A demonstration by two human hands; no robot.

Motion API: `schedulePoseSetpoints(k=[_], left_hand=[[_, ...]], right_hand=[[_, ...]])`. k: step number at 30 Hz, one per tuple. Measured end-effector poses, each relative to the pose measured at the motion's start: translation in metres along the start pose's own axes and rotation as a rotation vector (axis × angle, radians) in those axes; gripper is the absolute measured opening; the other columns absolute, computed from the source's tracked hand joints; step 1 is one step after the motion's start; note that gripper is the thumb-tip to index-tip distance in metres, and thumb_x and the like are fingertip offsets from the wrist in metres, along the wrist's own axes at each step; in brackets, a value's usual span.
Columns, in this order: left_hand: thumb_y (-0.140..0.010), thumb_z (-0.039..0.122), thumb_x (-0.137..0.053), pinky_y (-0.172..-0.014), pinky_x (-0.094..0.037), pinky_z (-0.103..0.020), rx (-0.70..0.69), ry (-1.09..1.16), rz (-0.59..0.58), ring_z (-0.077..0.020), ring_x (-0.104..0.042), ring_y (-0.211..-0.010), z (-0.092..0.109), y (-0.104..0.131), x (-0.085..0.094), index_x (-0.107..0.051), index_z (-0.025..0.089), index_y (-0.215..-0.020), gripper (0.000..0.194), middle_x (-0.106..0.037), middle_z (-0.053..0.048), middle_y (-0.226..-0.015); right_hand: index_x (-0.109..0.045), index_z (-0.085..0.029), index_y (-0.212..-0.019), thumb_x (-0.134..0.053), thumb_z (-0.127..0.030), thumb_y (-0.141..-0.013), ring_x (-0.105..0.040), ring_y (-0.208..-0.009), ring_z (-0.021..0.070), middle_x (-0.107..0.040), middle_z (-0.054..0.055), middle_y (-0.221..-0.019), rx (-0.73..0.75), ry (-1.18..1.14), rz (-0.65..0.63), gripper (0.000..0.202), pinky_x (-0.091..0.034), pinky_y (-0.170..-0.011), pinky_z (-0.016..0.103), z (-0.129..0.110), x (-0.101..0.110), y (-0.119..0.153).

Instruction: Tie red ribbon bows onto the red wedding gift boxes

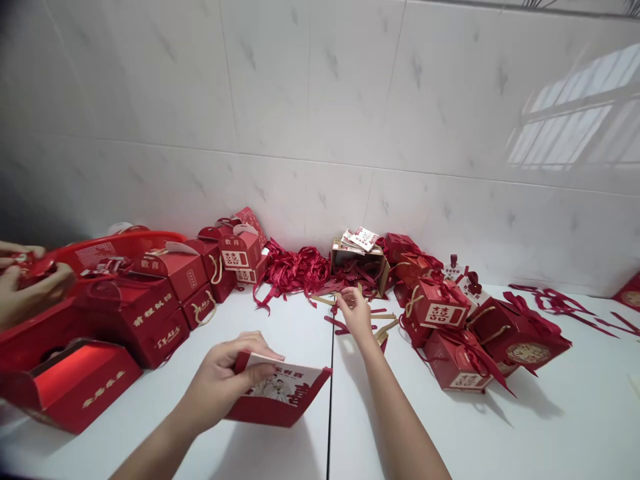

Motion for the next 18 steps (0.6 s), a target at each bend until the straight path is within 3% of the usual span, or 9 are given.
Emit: schedulePoseSetpoints(k=[3, 6, 9, 12, 18], left_hand=[[-0.077, 0.021, -0.067, -0.074, -0.045, -0.029, -0.232, -0.185, -0.036, -0.0175, -0.062, -0.071, 0.044, -0.034, 0.012, -0.075, 0.023, -0.080, 0.009, -0.072, -0.004, -0.072], [-0.078, 0.019, -0.066, -0.086, -0.044, -0.032, -0.287, -0.221, -0.017, -0.0200, -0.065, -0.087, 0.062, -0.057, 0.014, -0.075, 0.024, -0.082, 0.012, -0.075, -0.005, -0.091], [-0.076, 0.022, -0.067, -0.082, -0.050, -0.031, -0.115, -0.076, -0.039, -0.0233, -0.065, -0.096, 0.057, -0.068, 0.012, -0.075, 0.022, -0.079, 0.009, -0.072, -0.007, -0.106], [-0.074, 0.022, -0.068, -0.079, -0.054, -0.032, 0.044, 0.073, -0.076, -0.0268, -0.064, -0.103, 0.048, -0.067, 0.012, -0.075, 0.021, -0.077, 0.008, -0.069, -0.008, -0.114], [-0.072, 0.020, -0.071, -0.094, -0.047, -0.038, 0.089, -0.008, -0.136, -0.0273, -0.058, -0.115, 0.036, -0.061, 0.009, -0.076, 0.026, -0.072, 0.008, -0.067, -0.005, -0.119]], right_hand=[[-0.065, -0.016, -0.095, -0.062, -0.047, -0.076, -0.066, -0.079, 0.0207, -0.070, 0.009, -0.086, 0.028, -0.155, -0.015, 0.037, -0.052, -0.068, 0.031, -0.045, 0.003, 0.001], [-0.070, -0.017, -0.097, -0.074, -0.041, -0.068, -0.066, -0.072, 0.0195, -0.072, 0.007, -0.082, -0.028, -0.443, -0.056, 0.038, -0.052, -0.064, 0.030, -0.083, -0.001, 0.014], [-0.070, -0.020, -0.101, -0.077, -0.036, -0.066, -0.066, -0.069, 0.0182, -0.072, 0.005, -0.079, -0.034, -0.584, -0.086, 0.039, -0.054, -0.061, 0.029, -0.113, -0.004, 0.030], [-0.065, -0.027, -0.108, -0.075, -0.028, -0.071, -0.066, -0.071, 0.0143, -0.070, 0.001, -0.083, 0.098, -0.606, -0.048, 0.037, -0.055, -0.064, 0.025, -0.132, 0.002, 0.042], [-0.069, -0.024, -0.087, -0.070, -0.019, -0.077, -0.066, -0.068, 0.0118, -0.069, 0.001, -0.077, 0.297, -0.580, -0.045, 0.012, -0.055, -0.063, 0.020, -0.139, 0.009, 0.049]])
Point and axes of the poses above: each hand's wrist, its own y-axis away from the middle knuckle, its own x-axis out of the back of the hand, z = x × y, the point moved 5 cm from there along -y, towards the middle knuckle
